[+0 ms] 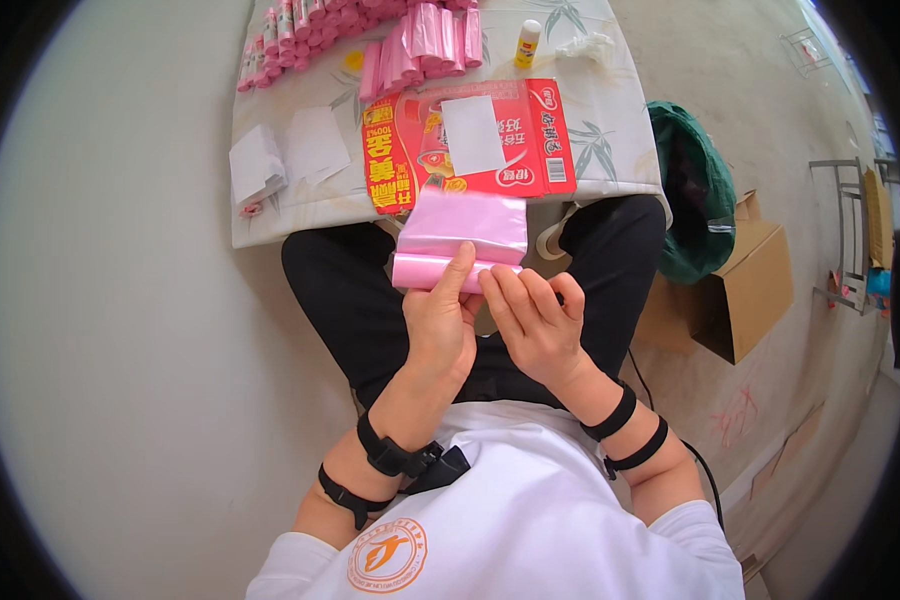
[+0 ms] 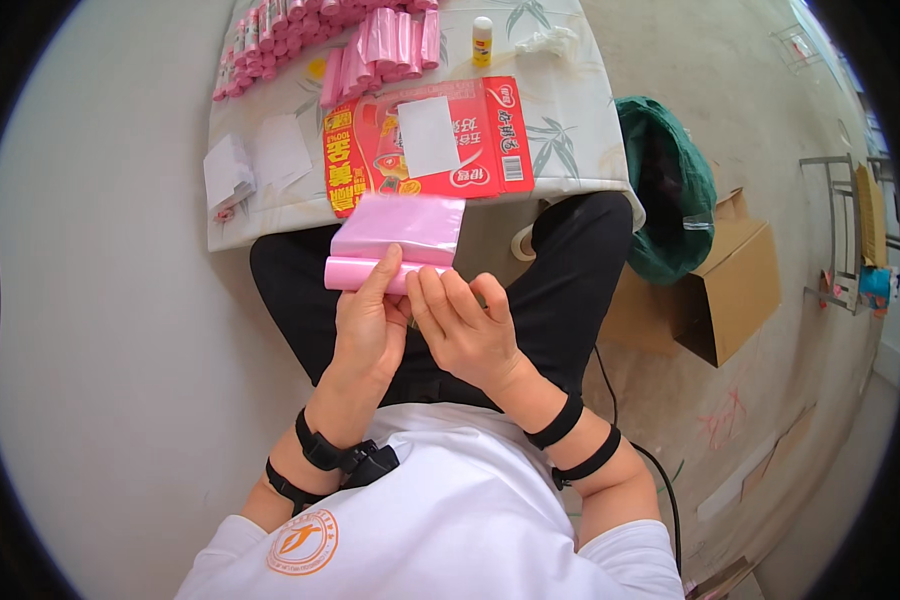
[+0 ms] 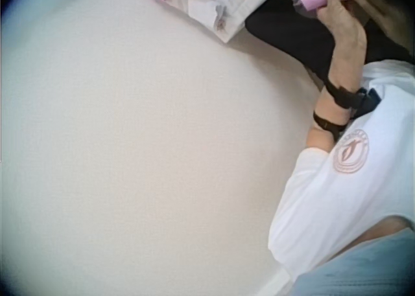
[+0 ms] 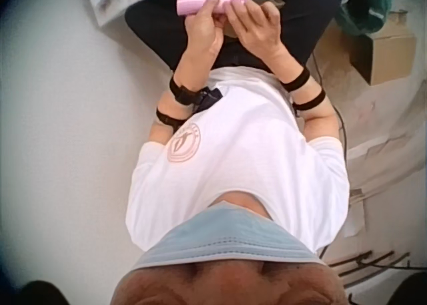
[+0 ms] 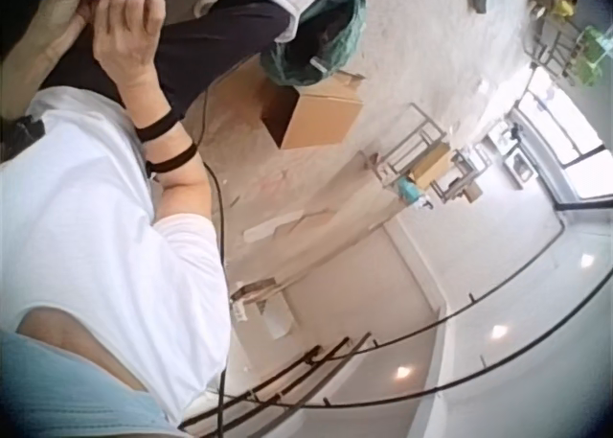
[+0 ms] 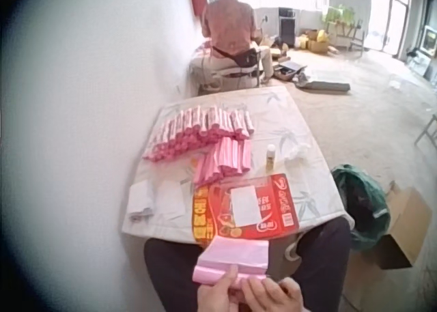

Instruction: Manually applying labels to pink plastic products.

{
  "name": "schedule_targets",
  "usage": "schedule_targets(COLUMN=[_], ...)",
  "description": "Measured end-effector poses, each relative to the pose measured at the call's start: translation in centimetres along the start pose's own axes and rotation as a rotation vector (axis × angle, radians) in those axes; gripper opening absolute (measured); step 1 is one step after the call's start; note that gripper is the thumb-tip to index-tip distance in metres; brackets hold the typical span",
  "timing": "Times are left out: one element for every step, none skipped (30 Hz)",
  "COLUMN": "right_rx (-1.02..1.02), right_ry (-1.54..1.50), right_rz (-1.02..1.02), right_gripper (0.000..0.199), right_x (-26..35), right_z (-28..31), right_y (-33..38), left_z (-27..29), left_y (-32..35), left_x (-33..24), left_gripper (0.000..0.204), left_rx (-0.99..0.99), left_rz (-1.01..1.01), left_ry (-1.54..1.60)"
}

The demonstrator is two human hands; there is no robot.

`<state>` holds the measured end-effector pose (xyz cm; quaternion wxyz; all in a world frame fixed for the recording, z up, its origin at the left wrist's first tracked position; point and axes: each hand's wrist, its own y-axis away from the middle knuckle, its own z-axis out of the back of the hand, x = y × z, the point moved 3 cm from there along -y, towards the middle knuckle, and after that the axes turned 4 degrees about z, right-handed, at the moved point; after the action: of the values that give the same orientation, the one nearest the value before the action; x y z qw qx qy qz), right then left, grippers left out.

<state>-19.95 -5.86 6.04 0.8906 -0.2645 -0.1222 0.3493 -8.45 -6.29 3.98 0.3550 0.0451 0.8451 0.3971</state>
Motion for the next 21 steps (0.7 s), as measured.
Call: schedule_targets(right_rx=[-0.007,0.013,0.018,0.021,0.021,0.011,0.028,0.048,0.052,0.051,0.054,0.048,0.056,0.034,0.010,0.006,0.133,0.267,0.165,0.161,0.079], right_ry=[-0.057,-0.062,-0.142,-0.221,-0.269,-0.260,-0.313,-0.374,-0.403,-0.395,-0.471,-0.557,-0.545,-0.625,-0.703,-0.698,-1.176,-1.652,-1.745,-1.738,-1.748], right_rz=[-0.012,-0.024,-0.067,-0.111,-0.141,-0.146,-0.186,-0.221,-0.216,-0.232,-0.240,-0.261,-0.242,-0.516,-0.763,-0.781,-1.059,-1.340,-1.307,-1.315,-1.255], right_gripper=[0.032,0.032,0.032,0.033,0.033,0.033,0.033,0.033,0.029,0.029,0.031,0.034,0.034,0.038,0.042,0.042,0.047,0.051,0.042,0.042,0.039], right_x=[-0.1,-0.2,-0.5,-0.9,-1.0,-1.3,-1.7,-2.1,-2.2,-2.5,-2.7,-3.0,-2.8,-3.2,-3.6,-3.6,-3.3,-2.4,-2.1,-1.9,-1.8], right_z=[0.0,0.1,0.1,0.0,0.0,0.1,0.0,0.0,0.0,0.2,0.3,0.5,0.9,1.1,1.2,1.2,0.3,-0.3,-0.3,-0.4,-0.5], right_y=[0.0,0.0,0.0,-0.1,-0.2,-0.4,-0.5,-0.8,-1.1,-1.3,-1.5,-1.6,-1.7,-1.3,-0.7,-0.7,0.0,0.6,0.5,0.5,0.3], left_z=[0.3,0.6,0.8,1.0,1.1,1.3,1.3,1.2,1.4,1.5,1.4,1.4,1.3,1.4,1.4,1.2,1.1,1.0,0.9,0.9,1.0], left_y=[-0.1,-0.1,0.1,0.2,0.3,0.5,0.6,0.7,0.8,0.7,0.8,0.8,0.7,0.7,0.6,0.6,0.6,0.7,0.6,0.6,0.7], left_x=[0.1,0.2,0.3,0.2,0.3,0.3,0.1,-0.1,-0.3,-0.5,-0.9,-1.2,-1.4,-1.6,-1.7,-1.7,-1.5,-1.3,-1.1,-1.0,-1.0], left_gripper=[0.025,0.025,0.025,0.026,0.026,0.026,0.026,0.026,0.024,0.024,0.024,0.024,0.024,0.024,0.023,0.023,0.022,0.021,0.021,0.020,0.020], left_rx=[0.003,-0.009,0.004,0.042,0.065,0.080,0.124,0.186,0.184,0.181,0.199,0.200,0.219,0.201,0.189,0.186,0.180,0.182,0.182,0.176,0.149], left_rz=[0.034,0.074,0.071,0.058,0.053,0.054,0.001,-0.068,-0.073,-0.068,-0.117,-0.157,-0.171,-0.166,-0.171,-0.170,-0.142,-0.107,-0.092,-0.105,-0.110], left_ry=[-0.008,-0.017,-0.016,-0.034,-0.056,-0.057,-0.110,-0.155,-0.167,-0.169,-0.237,-0.312,-0.300,-0.269,-0.229,-0.233,-0.173,-0.110,-0.120,-0.132,-0.150])
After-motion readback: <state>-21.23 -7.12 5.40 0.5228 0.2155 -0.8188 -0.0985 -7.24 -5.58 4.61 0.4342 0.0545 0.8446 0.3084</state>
